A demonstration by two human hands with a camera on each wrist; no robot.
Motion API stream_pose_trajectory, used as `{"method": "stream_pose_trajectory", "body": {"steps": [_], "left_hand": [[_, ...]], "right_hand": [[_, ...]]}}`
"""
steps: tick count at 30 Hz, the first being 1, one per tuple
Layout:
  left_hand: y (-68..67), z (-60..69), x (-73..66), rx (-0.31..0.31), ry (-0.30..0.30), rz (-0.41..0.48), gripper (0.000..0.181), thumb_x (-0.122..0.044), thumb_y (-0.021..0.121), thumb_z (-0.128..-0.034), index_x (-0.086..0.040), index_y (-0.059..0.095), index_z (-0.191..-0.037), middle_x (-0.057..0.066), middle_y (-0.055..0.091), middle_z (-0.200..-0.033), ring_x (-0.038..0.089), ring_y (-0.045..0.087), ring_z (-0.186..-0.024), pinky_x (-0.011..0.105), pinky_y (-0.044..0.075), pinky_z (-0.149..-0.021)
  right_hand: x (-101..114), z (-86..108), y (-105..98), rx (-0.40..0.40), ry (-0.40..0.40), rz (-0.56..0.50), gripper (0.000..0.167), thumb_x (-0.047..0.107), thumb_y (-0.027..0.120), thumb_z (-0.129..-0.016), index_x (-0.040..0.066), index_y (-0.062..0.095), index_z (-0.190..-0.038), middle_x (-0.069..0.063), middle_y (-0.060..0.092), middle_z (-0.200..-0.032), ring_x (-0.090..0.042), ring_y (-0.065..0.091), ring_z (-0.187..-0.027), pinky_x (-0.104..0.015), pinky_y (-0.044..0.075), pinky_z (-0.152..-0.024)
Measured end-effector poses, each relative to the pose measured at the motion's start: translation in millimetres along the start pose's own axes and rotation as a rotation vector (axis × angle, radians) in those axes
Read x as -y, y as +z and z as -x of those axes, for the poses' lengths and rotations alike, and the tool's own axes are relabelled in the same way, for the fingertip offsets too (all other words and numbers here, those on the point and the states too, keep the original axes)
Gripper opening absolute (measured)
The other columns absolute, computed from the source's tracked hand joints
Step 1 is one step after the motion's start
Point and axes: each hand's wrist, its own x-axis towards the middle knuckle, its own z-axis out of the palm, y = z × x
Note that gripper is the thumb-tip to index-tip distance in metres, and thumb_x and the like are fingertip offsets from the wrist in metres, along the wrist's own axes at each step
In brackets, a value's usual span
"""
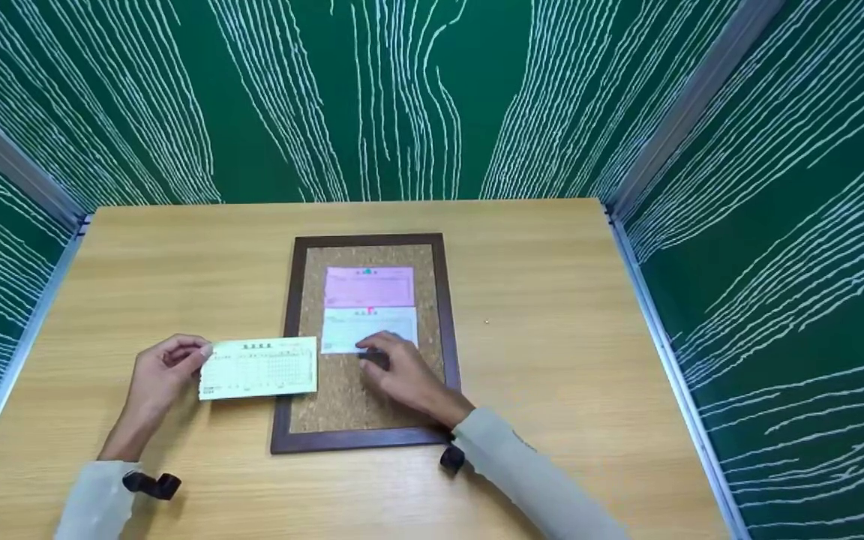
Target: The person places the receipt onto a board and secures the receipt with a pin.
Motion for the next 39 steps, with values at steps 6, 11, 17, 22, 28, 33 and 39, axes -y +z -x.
{"method": "stream_pose_trajectory", "body": {"steps": [6, 11, 17, 22, 28, 33, 39], "left_hand": [[6.6, -2.3, -0.1, -0.001, -0.011, 0.010, 0.009, 0.001, 0.073, -0.1035, 0.005, 0.076, -0.110, 0.011, 0.076, -0.095, 0.014, 0.068, -0.080, 0.026, 0.058, -0.069], [11.6, -3.3, 0.2, 0.005, -0.015, 0.029, 0.009, 0.002, 0.073, -0.1032, 0.005, 0.076, -0.111, 0.012, 0.076, -0.095, 0.015, 0.068, -0.080, 0.028, 0.059, -0.069], [20.7, -6.5, -0.3, 0.015, -0.007, 0.056, 0.007, 0.002, 0.074, -0.1029, 0.005, 0.076, -0.109, 0.012, 0.075, -0.094, 0.015, 0.067, -0.078, 0.028, 0.059, -0.067], [28.0, -9.9, -4.5, 0.008, -0.004, 0.072, 0.006, 0.001, 0.074, -0.1030, 0.004, 0.077, -0.108, 0.013, 0.075, -0.094, 0.015, 0.069, -0.081, 0.028, 0.060, -0.069], [31.5, -10.7, -8.2, 0.016, 0.012, 0.091, 0.007, 0.001, 0.073, -0.1037, 0.005, 0.076, -0.108, 0.015, 0.075, -0.095, 0.015, 0.067, -0.081, 0.026, 0.058, -0.068], [34.8, -11.5, -8.7, 0.015, 0.022, 0.094, 0.007, 0.002, 0.072, -0.1043, 0.006, 0.076, -0.108, 0.015, 0.075, -0.097, 0.015, 0.068, -0.083, 0.026, 0.059, -0.070], [41.4, -13.5, -11.0, 0.020, 0.020, 0.118, 0.007, 0.003, 0.073, -0.1027, 0.006, 0.076, -0.108, 0.013, 0.076, -0.095, 0.015, 0.069, -0.082, 0.027, 0.059, -0.069]], "right_hand": [[6, 0.3, 11, 0.017, 0.034, -0.008, 0.029, 0.011, 0.074, -0.105, 0.002, 0.075, -0.133, -0.010, 0.076, -0.128, -0.028, 0.071, -0.121, -0.048, 0.056, -0.108], [10, -1.0, 21, 0.042, 0.058, -0.048, 0.031, 0.021, 0.073, -0.108, 0.005, 0.075, -0.134, -0.006, 0.077, -0.127, -0.023, 0.071, -0.117, -0.040, 0.058, -0.103], [13, -3.8, 29, 0.041, 0.076, -0.086, 0.030, 0.022, 0.074, -0.108, 0.005, 0.076, -0.133, -0.005, 0.077, -0.125, -0.023, 0.072, -0.114, -0.036, 0.059, -0.099], [14, -5.2, 31, 0.020, 0.080, -0.095, 0.027, 0.019, 0.074, -0.107, 0.004, 0.077, -0.130, -0.007, 0.077, -0.123, -0.025, 0.071, -0.116, -0.038, 0.057, -0.103], [15, -6.0, 34, 0.006, 0.082, -0.126, 0.020, 0.018, 0.073, -0.107, 0.003, 0.078, -0.119, -0.008, 0.076, -0.108, -0.017, 0.069, -0.092, -0.027, 0.058, -0.081], [14, -7.1, 34, -0.023, 0.104, -0.206, 0.014, 0.014, 0.073, -0.107, 0.000, 0.076, -0.108, -0.012, 0.075, -0.092, -0.021, 0.066, -0.072, -0.024, 0.054, -0.061], [13, -5.8, 29, -0.067, 0.130, -0.244, 0.011, 0.008, 0.074, -0.105, -0.002, 0.075, -0.102, -0.022, 0.074, -0.087, -0.037, 0.069, -0.072, -0.032, 0.060, -0.060]]}}
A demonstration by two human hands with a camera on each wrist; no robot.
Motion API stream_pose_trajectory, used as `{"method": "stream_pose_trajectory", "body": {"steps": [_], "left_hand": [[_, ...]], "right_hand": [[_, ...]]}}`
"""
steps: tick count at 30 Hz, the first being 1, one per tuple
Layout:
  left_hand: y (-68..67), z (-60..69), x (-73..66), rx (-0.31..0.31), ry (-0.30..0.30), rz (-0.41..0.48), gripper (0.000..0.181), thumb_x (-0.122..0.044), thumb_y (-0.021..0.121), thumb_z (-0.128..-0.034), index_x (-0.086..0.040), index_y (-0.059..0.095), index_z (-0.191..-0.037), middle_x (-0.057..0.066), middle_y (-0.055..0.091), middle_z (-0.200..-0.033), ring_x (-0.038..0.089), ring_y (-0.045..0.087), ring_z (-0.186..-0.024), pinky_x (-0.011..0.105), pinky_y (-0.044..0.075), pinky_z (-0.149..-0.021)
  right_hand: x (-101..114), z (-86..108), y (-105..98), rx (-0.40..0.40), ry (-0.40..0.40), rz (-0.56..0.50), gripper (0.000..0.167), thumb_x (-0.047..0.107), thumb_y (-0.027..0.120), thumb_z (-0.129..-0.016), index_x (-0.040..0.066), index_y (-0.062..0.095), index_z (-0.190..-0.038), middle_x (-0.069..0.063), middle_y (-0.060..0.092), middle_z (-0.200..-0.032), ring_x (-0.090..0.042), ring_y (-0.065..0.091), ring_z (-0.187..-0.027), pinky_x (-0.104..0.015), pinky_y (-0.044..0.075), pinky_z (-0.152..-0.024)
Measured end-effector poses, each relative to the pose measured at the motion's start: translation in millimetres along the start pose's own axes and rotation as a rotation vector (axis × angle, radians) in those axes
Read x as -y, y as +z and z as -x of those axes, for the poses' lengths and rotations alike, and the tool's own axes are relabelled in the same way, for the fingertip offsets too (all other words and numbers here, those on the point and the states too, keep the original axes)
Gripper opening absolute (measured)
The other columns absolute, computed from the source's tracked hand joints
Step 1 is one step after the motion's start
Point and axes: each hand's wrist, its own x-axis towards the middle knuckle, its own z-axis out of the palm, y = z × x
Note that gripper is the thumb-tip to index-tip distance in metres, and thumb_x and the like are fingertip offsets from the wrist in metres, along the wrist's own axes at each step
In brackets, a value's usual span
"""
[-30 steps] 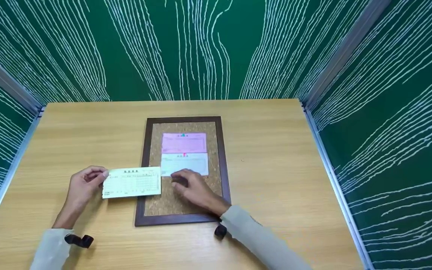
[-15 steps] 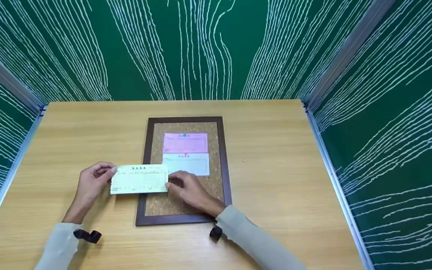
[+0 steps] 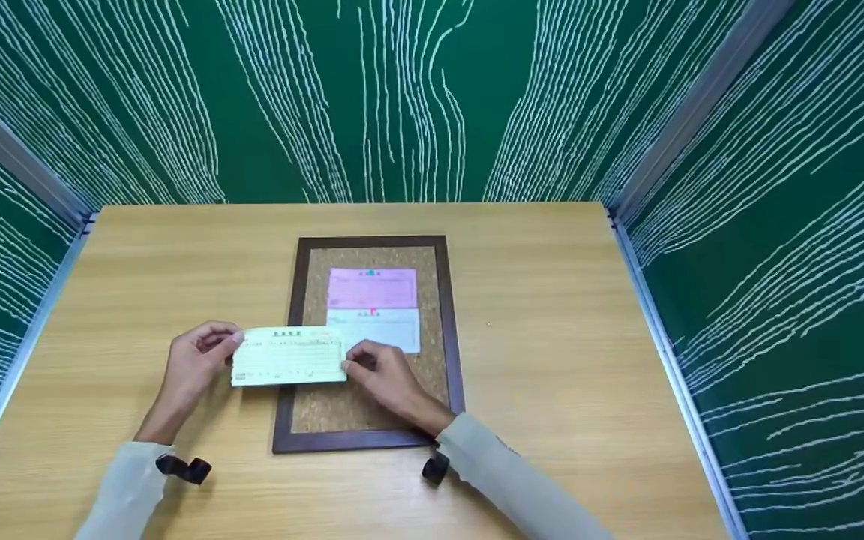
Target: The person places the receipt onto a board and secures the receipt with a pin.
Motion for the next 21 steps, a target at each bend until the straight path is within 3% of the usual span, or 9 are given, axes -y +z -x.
{"method": "stream_pose_trajectory", "body": {"steps": [10, 21], "left_hand": [[13.7, -4.1, 1.3, 0.017, 0.017, 0.030, 0.006, 0.006, 0.073, -0.1007, 0.007, 0.077, -0.106, 0.013, 0.075, -0.096, 0.017, 0.068, -0.082, 0.025, 0.056, -0.065], [27.2, -8.7, -0.2, 0.076, 0.020, 0.015, 0.007, 0.001, 0.075, -0.1018, 0.004, 0.079, -0.107, 0.014, 0.077, -0.098, 0.020, 0.071, -0.083, 0.027, 0.057, -0.068]], "right_hand": [[-1, 4.7, -11, -0.059, 0.015, -0.016, 0.012, 0.005, 0.073, -0.104, -0.006, 0.073, -0.100, -0.022, 0.072, -0.088, -0.028, 0.067, -0.074, -0.024, 0.052, -0.059], [1, 12.4, -23, -0.113, 0.124, -0.059, 0.014, 0.007, 0.072, -0.104, -0.007, 0.071, -0.100, -0.011, 0.072, -0.077, -0.022, 0.069, -0.064, -0.026, 0.053, -0.051]]}}
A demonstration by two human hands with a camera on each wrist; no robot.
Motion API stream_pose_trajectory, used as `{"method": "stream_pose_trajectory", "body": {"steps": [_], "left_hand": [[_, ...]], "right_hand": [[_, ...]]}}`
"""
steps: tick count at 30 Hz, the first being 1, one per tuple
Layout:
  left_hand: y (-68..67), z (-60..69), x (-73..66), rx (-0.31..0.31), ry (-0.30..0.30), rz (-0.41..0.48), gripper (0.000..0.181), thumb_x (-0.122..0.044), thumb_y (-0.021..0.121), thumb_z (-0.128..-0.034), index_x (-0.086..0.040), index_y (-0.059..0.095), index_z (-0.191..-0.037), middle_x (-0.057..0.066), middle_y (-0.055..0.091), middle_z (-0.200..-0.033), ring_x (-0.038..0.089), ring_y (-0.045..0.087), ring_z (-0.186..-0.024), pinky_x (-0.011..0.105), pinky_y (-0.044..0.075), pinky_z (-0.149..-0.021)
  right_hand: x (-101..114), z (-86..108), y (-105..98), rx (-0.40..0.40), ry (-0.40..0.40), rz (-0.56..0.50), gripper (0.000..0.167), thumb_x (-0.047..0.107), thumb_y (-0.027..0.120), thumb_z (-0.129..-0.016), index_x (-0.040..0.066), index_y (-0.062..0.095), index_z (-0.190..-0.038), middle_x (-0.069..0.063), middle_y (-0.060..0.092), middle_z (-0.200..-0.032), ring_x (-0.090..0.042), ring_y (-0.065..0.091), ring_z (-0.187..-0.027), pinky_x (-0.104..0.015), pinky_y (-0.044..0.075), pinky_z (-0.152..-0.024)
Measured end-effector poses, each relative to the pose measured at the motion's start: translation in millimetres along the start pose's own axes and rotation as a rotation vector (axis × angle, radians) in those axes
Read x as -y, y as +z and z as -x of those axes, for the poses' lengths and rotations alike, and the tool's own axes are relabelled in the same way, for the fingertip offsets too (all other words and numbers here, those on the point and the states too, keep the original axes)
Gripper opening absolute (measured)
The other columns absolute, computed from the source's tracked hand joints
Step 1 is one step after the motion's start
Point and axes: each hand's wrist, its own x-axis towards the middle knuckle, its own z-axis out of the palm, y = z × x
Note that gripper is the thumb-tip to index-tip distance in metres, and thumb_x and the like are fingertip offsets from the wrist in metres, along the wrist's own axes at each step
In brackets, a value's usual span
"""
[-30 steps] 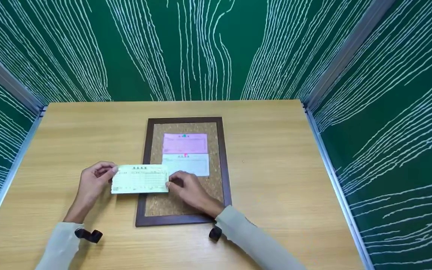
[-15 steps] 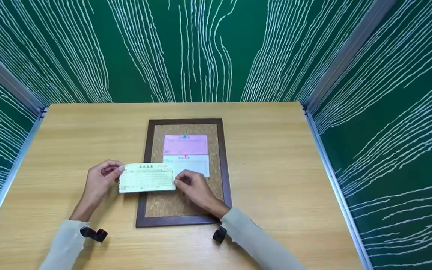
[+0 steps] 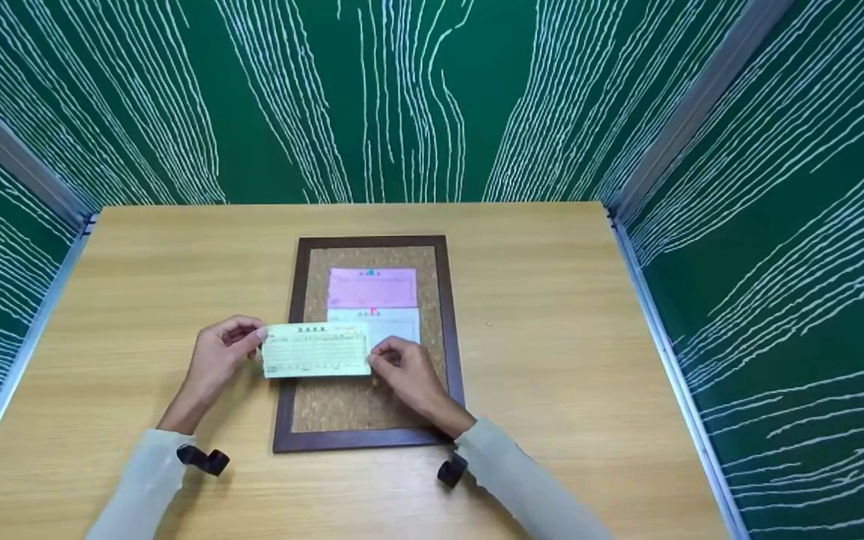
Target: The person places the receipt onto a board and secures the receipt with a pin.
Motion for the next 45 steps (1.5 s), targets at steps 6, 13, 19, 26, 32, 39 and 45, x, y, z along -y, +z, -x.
{"method": "stream_pose_trajectory", "body": {"steps": [6, 13, 19, 26, 32, 39, 45], "left_hand": [[9.0, -2.3, -2.3, 0.016, -0.007, -0.016, 0.007, -0.002, 0.078, -0.1006, 0.002, 0.079, -0.107, 0.012, 0.077, -0.096, 0.024, 0.071, -0.085, 0.029, 0.058, -0.069], [19.2, -2.7, -1.4, 0.026, 0.018, -0.026, 0.007, -0.002, 0.079, -0.1000, 0.003, 0.078, -0.104, 0.009, 0.075, -0.093, 0.032, 0.069, -0.087, 0.028, 0.057, -0.067], [27.3, -2.7, 0.9, 0.027, 0.035, -0.060, 0.004, -0.004, 0.080, -0.0995, 0.000, 0.079, -0.101, 0.006, 0.074, -0.093, 0.019, 0.066, -0.085, 0.024, 0.053, -0.071], [39.2, -3.4, 2.3, 0.030, 0.027, -0.072, 0.006, -0.003, 0.080, -0.0986, 0.002, 0.079, -0.100, 0.005, 0.073, -0.089, 0.017, 0.065, -0.081, 0.021, 0.052, -0.069], [46.2, -2.4, 3.7, 0.042, 0.028, -0.066, 0.005, -0.004, 0.079, -0.0994, 0.001, 0.079, -0.101, 0.006, 0.073, -0.087, 0.025, 0.066, -0.077, 0.021, 0.050, -0.061], [52.6, -0.7, 7.4, 0.072, 0.019, -0.070, 0.005, 0.000, 0.077, -0.0995, 0.004, 0.078, -0.102, 0.007, 0.072, -0.088, 0.020, 0.061, -0.074, 0.021, 0.047, -0.057], [55.5, 0.3, 11.2, 0.087, 0.040, -0.101, 0.005, 0.001, 0.076, -0.0993, 0.005, 0.078, -0.102, 0.007, 0.073, -0.089, 0.015, 0.062, -0.079, 0.022, 0.049, -0.066]], "right_hand": [[0, 4.5, -10, -0.012, 0.022, -0.011, 0.014, 0.008, 0.072, -0.104, -0.005, 0.070, -0.101, -0.011, 0.071, -0.074, -0.024, 0.066, -0.061, -0.028, 0.052, -0.047], [-4, 9.0, -19, -0.035, 0.026, 0.001, 0.013, 0.008, 0.073, -0.105, -0.004, 0.070, -0.100, -0.011, 0.070, -0.073, -0.022, 0.065, -0.059, -0.028, 0.052, -0.048], [-7, 13.1, -25, -0.052, 0.012, -0.007, 0.016, 0.008, 0.073, -0.105, -0.006, 0.070, -0.100, -0.014, 0.070, -0.073, -0.020, 0.065, -0.057, -0.027, 0.051, -0.046], [-13, 20.3, -31, -0.064, 0.033, -0.011, 0.014, 0.006, 0.072, -0.105, -0.008, 0.070, -0.101, -0.016, 0.070, -0.078, -0.018, 0.066, -0.058, -0.025, 0.053, -0.049], [-15, 25.8, -35, -0.079, 0.035, -0.024, 0.014, 0.004, 0.071, -0.105, -0.010, 0.070, -0.102, -0.022, 0.072, -0.082, -0.017, 0.066, -0.058, -0.024, 0.053, -0.049], [-19, 31.5, -41, -0.080, 0.055, -0.020, 0.014, 0.004, 0.071, -0.105, -0.010, 0.070, -0.102, -0.016, 0.070, -0.080, -0.016, 0.063, -0.057, -0.022, 0.049, -0.048], [-21, 33.8, -44, -0.073, 0.080, -0.009, 0.014, 0.005, 0.072, -0.105, -0.008, 0.070, -0.102, -0.013, 0.069, -0.074, -0.015, 0.061, -0.056, -0.021, 0.046, -0.047]]}}
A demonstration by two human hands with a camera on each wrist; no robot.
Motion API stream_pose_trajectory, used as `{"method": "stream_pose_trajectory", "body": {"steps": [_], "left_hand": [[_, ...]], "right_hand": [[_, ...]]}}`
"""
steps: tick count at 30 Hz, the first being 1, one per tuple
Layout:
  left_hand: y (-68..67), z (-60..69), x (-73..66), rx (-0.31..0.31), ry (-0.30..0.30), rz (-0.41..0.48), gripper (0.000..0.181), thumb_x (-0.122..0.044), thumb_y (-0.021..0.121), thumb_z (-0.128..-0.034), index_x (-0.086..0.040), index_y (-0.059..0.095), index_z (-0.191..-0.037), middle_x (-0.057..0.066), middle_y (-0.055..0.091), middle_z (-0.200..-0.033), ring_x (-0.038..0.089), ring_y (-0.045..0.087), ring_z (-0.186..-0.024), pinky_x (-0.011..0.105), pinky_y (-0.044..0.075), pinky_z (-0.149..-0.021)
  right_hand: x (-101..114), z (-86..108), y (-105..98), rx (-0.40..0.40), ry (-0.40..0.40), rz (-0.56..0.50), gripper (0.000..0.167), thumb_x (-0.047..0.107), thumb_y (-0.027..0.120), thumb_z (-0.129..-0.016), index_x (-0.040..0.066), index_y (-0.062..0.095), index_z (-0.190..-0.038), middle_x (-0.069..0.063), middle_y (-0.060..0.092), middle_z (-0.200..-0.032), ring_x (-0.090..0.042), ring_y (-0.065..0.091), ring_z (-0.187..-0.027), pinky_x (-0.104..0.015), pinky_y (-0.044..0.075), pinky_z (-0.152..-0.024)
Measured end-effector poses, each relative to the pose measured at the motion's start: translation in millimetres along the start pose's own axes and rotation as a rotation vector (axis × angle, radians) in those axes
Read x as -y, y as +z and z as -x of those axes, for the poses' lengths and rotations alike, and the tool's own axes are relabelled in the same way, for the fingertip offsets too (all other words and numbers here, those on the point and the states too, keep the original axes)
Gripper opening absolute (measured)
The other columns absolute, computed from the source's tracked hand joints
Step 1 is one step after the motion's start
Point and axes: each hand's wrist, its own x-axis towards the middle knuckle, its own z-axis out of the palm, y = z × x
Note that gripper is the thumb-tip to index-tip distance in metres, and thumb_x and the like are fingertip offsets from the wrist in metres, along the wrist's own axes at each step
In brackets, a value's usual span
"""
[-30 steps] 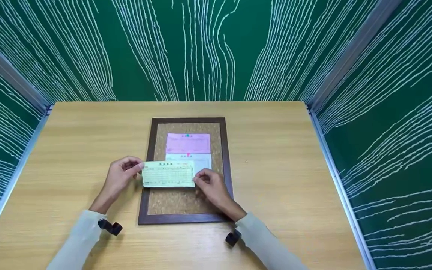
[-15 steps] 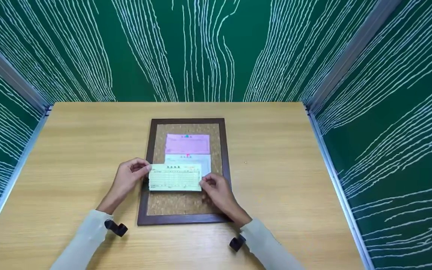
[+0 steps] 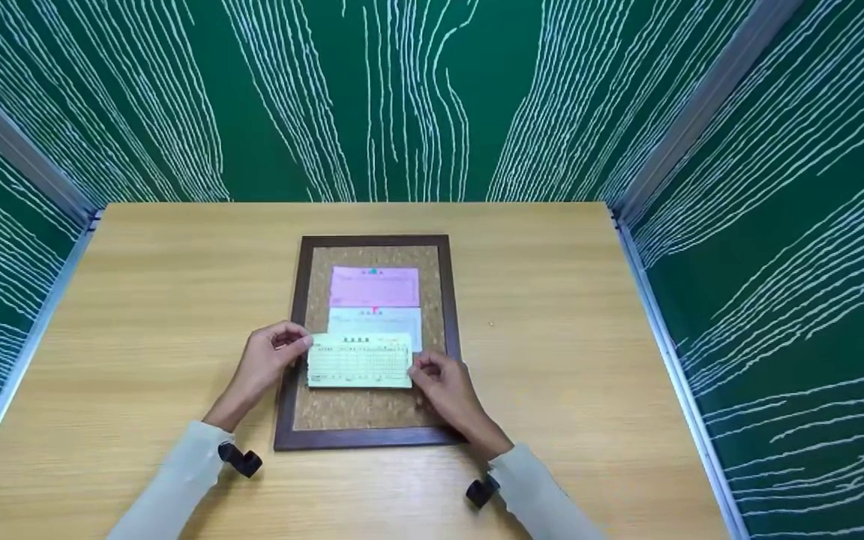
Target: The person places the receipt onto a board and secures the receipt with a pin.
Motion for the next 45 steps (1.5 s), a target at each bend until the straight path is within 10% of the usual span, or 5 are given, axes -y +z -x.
{"method": "stream_pose_trajectory", "body": {"steps": [45], "left_hand": [[14.1, 3.2, 12.5, 0.066, 0.060, -0.278, 0.005, -0.004, 0.077, -0.1005, -0.001, 0.081, -0.101, 0.004, 0.077, -0.087, 0.012, 0.066, -0.076, 0.025, 0.054, -0.070]], "right_hand": [[-8, 0.3, -11, 0.024, 0.017, 0.239, 0.015, 0.003, 0.071, -0.102, -0.001, 0.074, -0.087, -0.003, 0.064, -0.063, -0.009, 0.054, -0.047, -0.019, 0.041, -0.044]]}}
